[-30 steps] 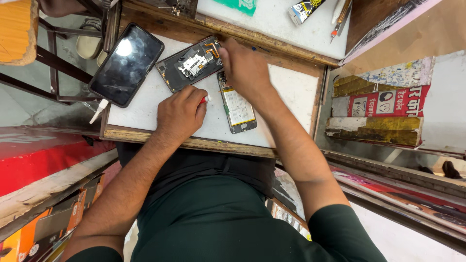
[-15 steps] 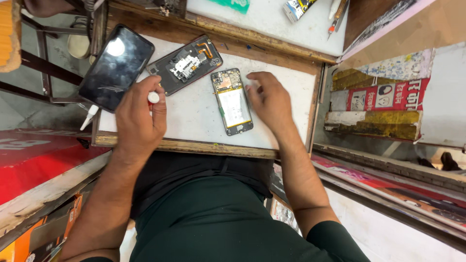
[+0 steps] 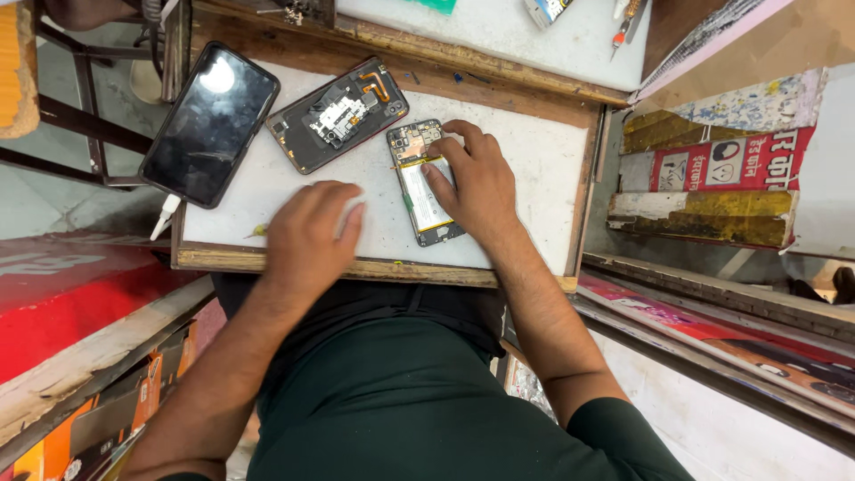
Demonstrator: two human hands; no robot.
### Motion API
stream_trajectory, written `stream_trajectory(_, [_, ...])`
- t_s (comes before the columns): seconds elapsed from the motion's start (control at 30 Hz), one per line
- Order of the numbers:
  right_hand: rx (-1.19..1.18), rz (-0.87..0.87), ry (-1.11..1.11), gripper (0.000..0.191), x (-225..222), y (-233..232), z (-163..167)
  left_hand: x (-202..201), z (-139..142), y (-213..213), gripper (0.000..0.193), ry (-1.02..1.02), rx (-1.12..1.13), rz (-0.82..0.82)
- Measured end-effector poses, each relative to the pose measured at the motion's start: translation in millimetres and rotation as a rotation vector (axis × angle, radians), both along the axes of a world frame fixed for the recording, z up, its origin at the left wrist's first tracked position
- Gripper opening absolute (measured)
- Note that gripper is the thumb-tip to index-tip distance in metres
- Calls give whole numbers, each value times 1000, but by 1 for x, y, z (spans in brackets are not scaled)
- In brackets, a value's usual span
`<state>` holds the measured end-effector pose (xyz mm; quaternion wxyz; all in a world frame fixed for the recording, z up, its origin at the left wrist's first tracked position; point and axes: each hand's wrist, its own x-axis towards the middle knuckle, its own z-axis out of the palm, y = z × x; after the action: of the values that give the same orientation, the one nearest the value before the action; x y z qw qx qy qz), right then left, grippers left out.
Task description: The person disassembles a smartphone on a workbench, removing the back cover and separating the screen assembly. They use a screwdriver to remove screws and a prying tool to detach components. The battery and motherboard are removed and inspected. The person handles the internal components carefully throughout the process.
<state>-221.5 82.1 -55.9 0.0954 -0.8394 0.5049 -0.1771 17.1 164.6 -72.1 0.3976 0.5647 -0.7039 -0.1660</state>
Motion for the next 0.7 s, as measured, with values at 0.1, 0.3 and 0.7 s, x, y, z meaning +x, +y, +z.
stream_trajectory(0.1, [-8, -10, 3, 23, 4, 1, 2, -23, -4, -3, 21, -34, -8, -49])
stream_trajectory(0.3, [43, 12, 20, 23, 6, -7, 11, -34, -10, -24, 17, -229, -129, -8])
stream_trajectory(0.7, [228, -50, -211, 18, -6, -20, 5, -46, -10, -20, 24, -151, -83, -58])
